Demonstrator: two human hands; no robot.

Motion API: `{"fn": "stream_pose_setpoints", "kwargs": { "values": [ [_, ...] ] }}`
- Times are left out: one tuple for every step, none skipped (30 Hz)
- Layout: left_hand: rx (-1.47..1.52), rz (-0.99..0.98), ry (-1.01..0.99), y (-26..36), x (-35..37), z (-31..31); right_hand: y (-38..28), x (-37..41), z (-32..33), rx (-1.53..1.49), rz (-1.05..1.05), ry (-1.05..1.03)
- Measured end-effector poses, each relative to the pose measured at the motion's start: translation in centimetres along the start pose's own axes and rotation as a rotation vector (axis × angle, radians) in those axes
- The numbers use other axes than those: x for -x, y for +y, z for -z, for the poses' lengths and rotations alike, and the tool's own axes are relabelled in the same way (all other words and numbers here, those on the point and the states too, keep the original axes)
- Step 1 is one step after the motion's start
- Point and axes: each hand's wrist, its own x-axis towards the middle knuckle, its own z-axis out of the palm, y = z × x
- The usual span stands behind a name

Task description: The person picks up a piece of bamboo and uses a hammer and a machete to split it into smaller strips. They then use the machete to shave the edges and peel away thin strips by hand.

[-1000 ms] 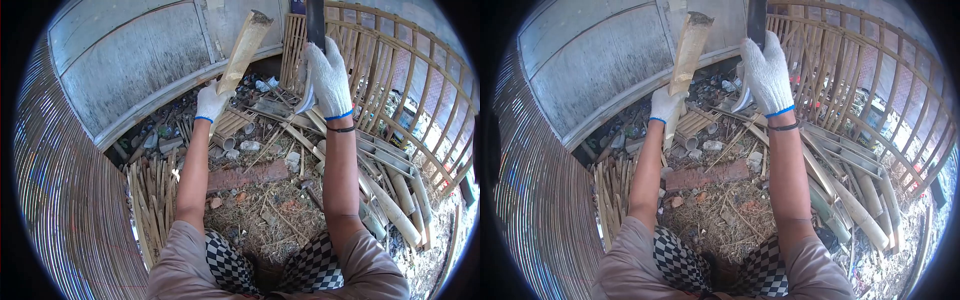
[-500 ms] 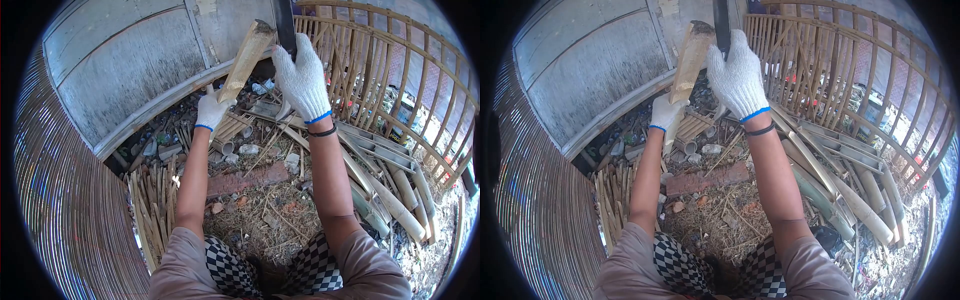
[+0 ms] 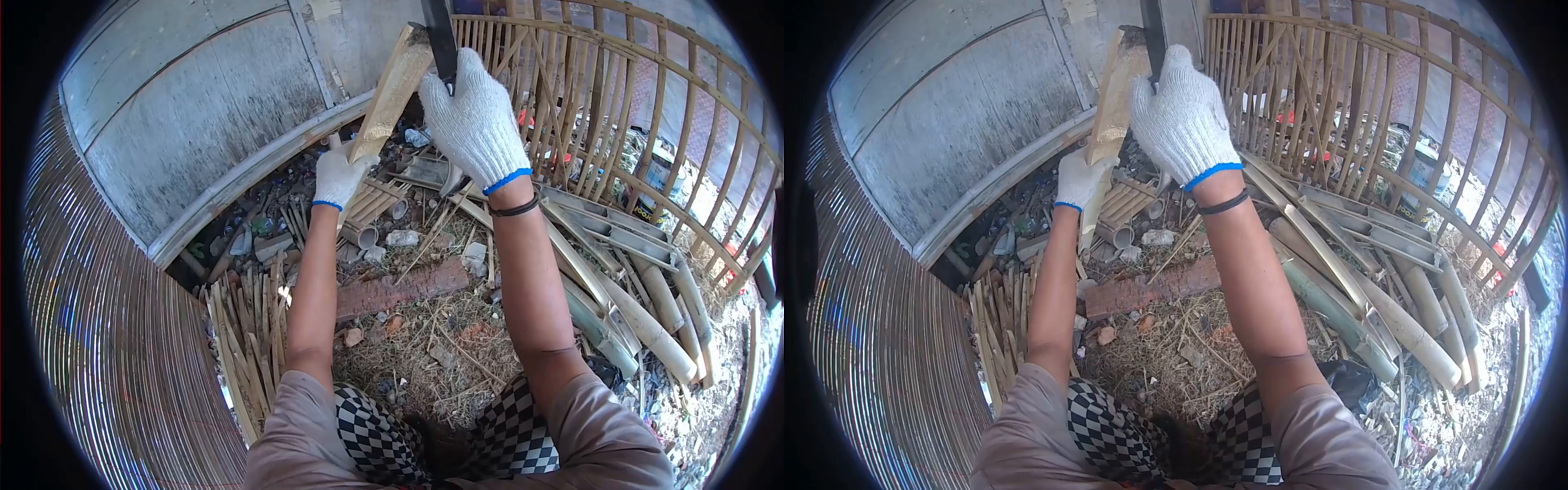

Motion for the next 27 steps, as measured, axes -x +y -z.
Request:
{"fn": "stream_pose_setpoints", "kwargs": {
  "values": [
    [-0.011,0.000,0.001,0.2,0.1,0.0,0.4,-0.1,0.3,0.001,0.010,0.003],
    [-0.023,-0.003,0.006,0.4,0.0,0.1,0.6,-0.3,0.5,0.000,0.023,0.008],
    [-0.004,0.002,-0.004,0.1,-0.2,0.0,0.5,-0.4,0.7,-0.015,0.025,0.049],
    [0.015,0.008,-0.013,-0.3,-0.2,-0.1,0.3,-0.3,1.0,-0.031,0.026,0.087],
    [0.035,0.017,-0.023,-0.7,-0.2,-0.2,0.1,-0.4,1.2,-0.046,0.027,0.124],
    [0.038,0.021,-0.028,-0.6,-0.2,-0.1,0.1,-0.4,1.4,-0.038,0.051,0.168],
    [0.042,0.026,-0.033,-0.6,-0.2,-0.1,0.1,-0.4,1.5,-0.031,0.074,0.211],
    [0.045,0.032,-0.039,-0.5,-0.2,-0.1,-0.1,-0.4,1.5,-0.023,0.096,0.254],
    [0.020,-0.009,-0.021,-0.7,-0.2,-0.2,-0.6,-0.4,1.6,-0.041,0.031,0.223],
    [-0.004,-0.050,-0.004,-0.8,-0.3,-0.3,-0.5,-0.4,1.2,-0.023,0.014,0.160],
    [-0.027,-0.091,0.012,-0.9,-0.3,-0.5,0.0,-0.4,0.7,-0.003,-0.005,0.097],
    [-0.019,-0.066,0.004,-0.7,-0.2,-0.4,0.3,-0.4,0.3,0.018,-0.024,0.034],
    [-0.009,-0.042,-0.003,-0.4,-0.1,-0.3,0.6,-0.6,0.0,-0.028,-0.033,0.002],
    [-0.001,-0.020,-0.009,-0.1,-0.1,-0.2,0.8,-0.4,-0.2,-0.024,-0.030,-0.002],
    [-0.001,-0.011,-0.009,-0.2,0.0,-0.2,0.7,-0.2,-0.2,-0.020,-0.029,-0.006],
    [-0.001,-0.003,-0.008,-0.3,0.0,-0.2,0.6,-0.2,-0.2,-0.016,-0.025,-0.008],
    [0.000,0.006,-0.007,-0.3,0.0,-0.2,0.8,-0.1,-0.3,0.008,0.012,0.019],
    [0.004,0.012,-0.013,-0.1,0.1,-0.2,0.7,0.0,-0.1,0.002,-0.002,0.004],
    [0.007,0.019,-0.019,0.0,0.2,-0.1,0.5,0.0,0.1,-0.005,-0.017,-0.010],
    [0.009,0.025,-0.023,0.2,0.2,0.0,0.3,-0.1,0.3,-0.013,-0.029,-0.025],
    [0.014,0.017,-0.032,0.1,0.2,0.0,0.4,0.0,0.4,-0.007,-0.017,-0.028],
    [0.018,0.009,-0.041,0.0,0.3,0.0,0.6,0.0,0.5,-0.003,-0.005,-0.030],
    [0.022,0.000,-0.049,-0.1,0.3,0.0,0.7,-0.1,0.6,0.002,0.007,-0.033],
    [0.057,-0.002,-0.054,-0.5,0.5,-0.1,0.8,-0.1,0.6,0.011,0.000,-0.040],
    [0.095,-0.004,-0.057,-1.3,0.8,-0.5,0.8,-0.1,0.7,0.023,-0.007,-0.047],
    [0.134,-0.007,-0.060,-2.0,1.1,-1.0,0.9,-0.2,0.9,0.035,-0.013,-0.054],
    [0.144,0.025,-0.072,-2.9,1.4,-1.4,1.0,-0.3,1.1,0.046,-0.026,-0.054]
  ]
}}
